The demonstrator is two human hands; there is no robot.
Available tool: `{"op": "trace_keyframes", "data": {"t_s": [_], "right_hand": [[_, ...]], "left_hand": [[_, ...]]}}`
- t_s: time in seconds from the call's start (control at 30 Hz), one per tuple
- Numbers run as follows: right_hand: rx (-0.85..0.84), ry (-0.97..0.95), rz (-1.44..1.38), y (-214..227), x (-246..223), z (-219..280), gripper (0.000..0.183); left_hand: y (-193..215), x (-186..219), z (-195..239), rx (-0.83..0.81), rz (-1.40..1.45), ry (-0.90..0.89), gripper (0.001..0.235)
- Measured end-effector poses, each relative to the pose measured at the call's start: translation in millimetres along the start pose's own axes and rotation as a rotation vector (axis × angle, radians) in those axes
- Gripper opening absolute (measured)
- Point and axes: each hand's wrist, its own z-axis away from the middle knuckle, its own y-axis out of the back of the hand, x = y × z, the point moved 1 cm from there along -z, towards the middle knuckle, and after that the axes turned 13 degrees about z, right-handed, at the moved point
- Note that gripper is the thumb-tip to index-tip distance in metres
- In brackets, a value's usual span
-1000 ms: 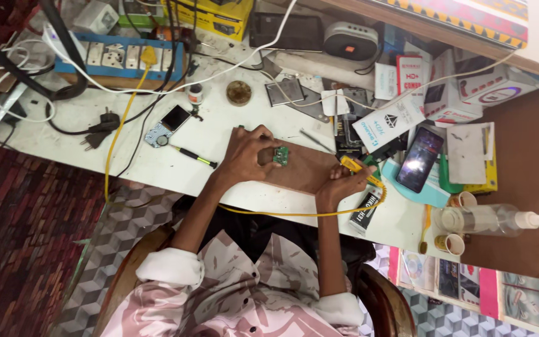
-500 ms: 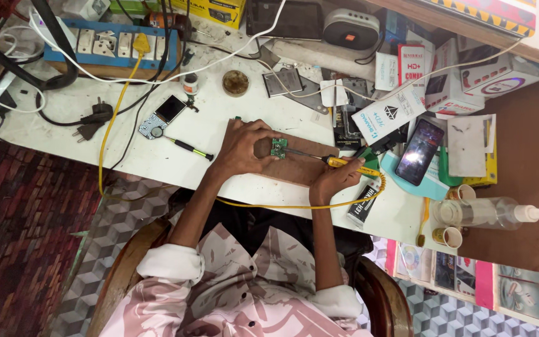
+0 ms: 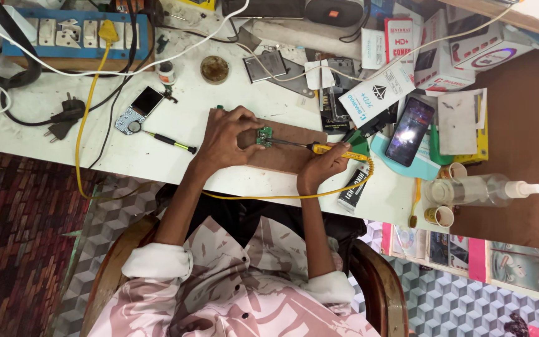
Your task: The person uses a soldering iron to apply heat to a small green circuit board placed on a wooden board. They hold the board steady with one hand while manipulating the soldering iron with the other, occasionally adjusting the board's position.
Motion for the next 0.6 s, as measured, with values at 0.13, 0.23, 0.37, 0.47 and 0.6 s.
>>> {"op": "trace_keyframes", "data": {"t_s": [0.13, 0.23, 0.37, 0.47, 0.6], "right_hand": [[0.012, 0.045, 0.055, -2.7, -1.8, 0.8, 0.049], [0.018, 0.052, 0.08, -1.4, -2.6, 1.4, 0.05], [0.006, 0.038, 0.037, -2.3, -1.5, 0.8, 0.049], [-0.006, 0.074, 0.037, -1.7, 2.4, -0.6, 0.049], [0.03, 0.059, 0.076, 1.8, 6.4, -2.2, 0.049]], "left_hand": [[1.0, 0.0, -2.1, -0.023, -0.031, 0.029, 0.058], [1.4, 1.1, -1.8, -0.028, 0.002, 0.026, 0.068], [3.0, 2.4, -2.1, -0.01, 0.075, -0.007, 0.074], [3.7, 0.2, -2.3, -0.027, 0.045, 0.018, 0.074], [-0.6, 0.3, -2.2, -0.01, 0.055, -0.005, 0.079]]}}
